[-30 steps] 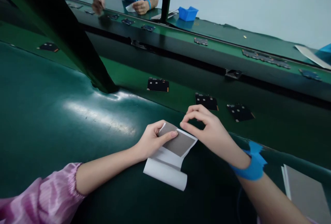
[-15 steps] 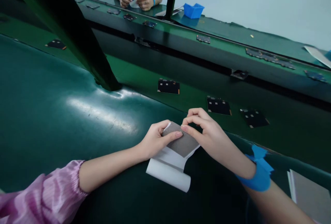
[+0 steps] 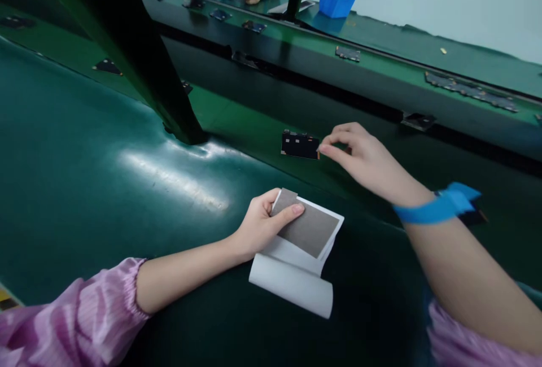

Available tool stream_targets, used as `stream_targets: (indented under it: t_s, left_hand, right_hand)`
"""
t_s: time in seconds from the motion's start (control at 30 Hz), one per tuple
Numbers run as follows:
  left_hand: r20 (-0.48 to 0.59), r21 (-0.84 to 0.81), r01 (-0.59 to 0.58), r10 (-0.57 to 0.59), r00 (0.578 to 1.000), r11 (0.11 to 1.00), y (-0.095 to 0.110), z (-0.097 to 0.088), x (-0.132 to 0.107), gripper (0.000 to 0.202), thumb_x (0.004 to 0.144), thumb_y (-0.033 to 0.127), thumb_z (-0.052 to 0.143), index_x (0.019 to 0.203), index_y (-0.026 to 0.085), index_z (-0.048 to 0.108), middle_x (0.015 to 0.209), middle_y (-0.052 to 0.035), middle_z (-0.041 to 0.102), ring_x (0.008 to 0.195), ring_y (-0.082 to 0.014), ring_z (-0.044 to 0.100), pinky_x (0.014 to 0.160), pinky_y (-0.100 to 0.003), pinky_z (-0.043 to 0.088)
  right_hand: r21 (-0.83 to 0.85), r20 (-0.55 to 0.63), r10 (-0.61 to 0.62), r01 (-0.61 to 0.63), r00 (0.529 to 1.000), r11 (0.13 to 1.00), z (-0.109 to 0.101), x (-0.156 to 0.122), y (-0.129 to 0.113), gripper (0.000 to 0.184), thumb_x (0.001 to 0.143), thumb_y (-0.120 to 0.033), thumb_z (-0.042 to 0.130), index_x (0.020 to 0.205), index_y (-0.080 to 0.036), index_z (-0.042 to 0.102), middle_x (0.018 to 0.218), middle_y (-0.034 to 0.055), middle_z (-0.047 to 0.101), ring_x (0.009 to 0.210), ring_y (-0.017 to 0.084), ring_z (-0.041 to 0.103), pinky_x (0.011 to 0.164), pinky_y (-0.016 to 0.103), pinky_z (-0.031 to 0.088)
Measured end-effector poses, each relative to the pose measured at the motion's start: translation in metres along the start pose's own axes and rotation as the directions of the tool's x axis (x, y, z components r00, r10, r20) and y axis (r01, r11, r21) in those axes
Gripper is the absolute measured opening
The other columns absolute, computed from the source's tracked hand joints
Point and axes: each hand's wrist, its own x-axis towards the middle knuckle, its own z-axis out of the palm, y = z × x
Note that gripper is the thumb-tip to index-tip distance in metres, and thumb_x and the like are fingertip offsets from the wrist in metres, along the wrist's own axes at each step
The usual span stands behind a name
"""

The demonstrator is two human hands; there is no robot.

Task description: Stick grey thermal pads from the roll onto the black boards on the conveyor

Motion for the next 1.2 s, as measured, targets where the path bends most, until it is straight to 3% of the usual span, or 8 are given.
stream_targets:
  t_s: [0.07,0.23,0.57,0.77,0.93,1.0,1.1,1.2]
  left_hand:
    - [0.014,0.017,-0.006,0.006,1.0,1.0,0.0,0.0,-0.001,0.026,0.078,0.035,0.069,0.077,0.013,0.055,0.071,0.0,0.052,0.066,-0.0101,0.048,0.061,-0.022,0.038]
    - [0.021,0.035,-0.005,0.004,1.0,0.999,-0.001,0.0,-0.002,0.023,0.08,0.033,0.068,0.078,0.013,0.056,0.073,-0.0002,0.053,0.068,-0.0103,0.05,0.061,-0.022,0.038]
    - [0.038,0.117,-0.011,0.006,0.999,0.993,0.0,0.0,-0.002,0.022,0.081,0.033,0.067,0.078,0.013,0.058,0.073,0.0001,0.053,0.068,-0.0107,0.05,0.061,-0.022,0.039]
    - [0.035,0.116,-0.011,0.007,0.999,0.993,0.0,0.0,-0.002,0.022,0.081,0.033,0.067,0.078,0.013,0.057,0.073,0.0,0.053,0.068,-0.0106,0.05,0.061,-0.021,0.038]
    - [0.014,0.159,-0.015,0.013,1.0,0.987,-0.001,0.001,-0.004,0.026,0.079,0.036,0.068,0.075,0.013,0.055,0.07,0.0007,0.051,0.064,-0.0095,0.047,0.059,-0.02,0.036]
    - [0.001,0.176,-0.016,0.016,1.0,0.984,-0.002,0.001,-0.003,0.029,0.079,0.039,0.068,0.075,0.013,0.055,0.069,0.0007,0.052,0.064,-0.0094,0.047,0.058,-0.019,0.036]
    - [0.005,0.21,-0.026,0.025,1.0,0.977,-0.002,0.0,-0.002,0.033,0.077,0.043,0.069,0.076,0.013,0.055,0.069,0.0005,0.053,0.063,-0.0093,0.047,0.058,-0.019,0.036]
    - [-0.005,0.251,-0.044,0.047,0.999,0.967,-0.002,-0.001,-0.001,0.038,0.075,0.047,0.071,0.075,0.012,0.056,0.067,0.001,0.052,0.062,-0.009,0.046,0.057,-0.018,0.036]
  right_hand:
    - [0.023,0.135,-0.019,0.015,0.991,1.0,0.004,0.027,0.025,0.05,0.077,-0.069,0.055,0.074,-0.021,0.065,0.095,0.0107,0.057,0.088,0.031,0.054,0.08,0.044,0.044]
    - [-0.07,0.248,0.236,-0.226,0.939,0.972,0.009,0.063,0.059,0.013,0.09,-0.028,0.062,0.083,-0.017,0.066,0.097,0.0064,0.063,0.094,0.026,0.056,0.084,0.035,0.041]
    - [-0.123,0.383,0.135,-0.094,0.914,0.988,0.004,0.058,0.084,0.035,0.088,-0.043,0.052,0.091,-0.012,0.068,0.116,0.0142,0.055,0.104,0.031,0.051,0.089,0.038,0.041]
    - [-0.145,0.311,0.085,-0.041,0.947,0.989,0.012,0.056,0.112,0.043,0.075,-0.059,0.052,0.081,-0.019,0.065,0.105,0.0123,0.056,0.098,0.033,0.052,0.088,0.045,0.043]
    - [-0.03,-0.02,0.221,-0.222,0.975,0.975,0.01,0.03,0.105,0.047,0.071,-0.051,0.061,0.103,-0.016,0.056,0.101,0.0112,0.058,0.081,0.028,0.057,0.075,0.04,0.049]
    - [-0.042,-0.167,0.375,-0.386,0.912,0.921,-0.004,0.004,0.098,0.038,0.082,-0.045,0.055,0.107,-0.017,0.056,0.107,0.0114,0.058,0.094,0.028,0.057,0.085,0.039,0.047]
    - [-0.074,-0.313,0.638,-0.688,0.704,0.722,-0.03,-0.05,0.097,0.038,0.09,-0.043,0.049,0.106,-0.01,0.058,0.112,0.0216,0.055,0.107,0.037,0.051,0.094,0.046,0.042]
    - [-0.034,-0.33,0.784,-0.836,0.526,0.547,-0.044,-0.1,0.109,0.057,0.083,-0.051,0.062,0.107,0.0,0.057,0.116,0.0369,0.045,0.107,0.051,0.046,0.088,0.06,0.041]
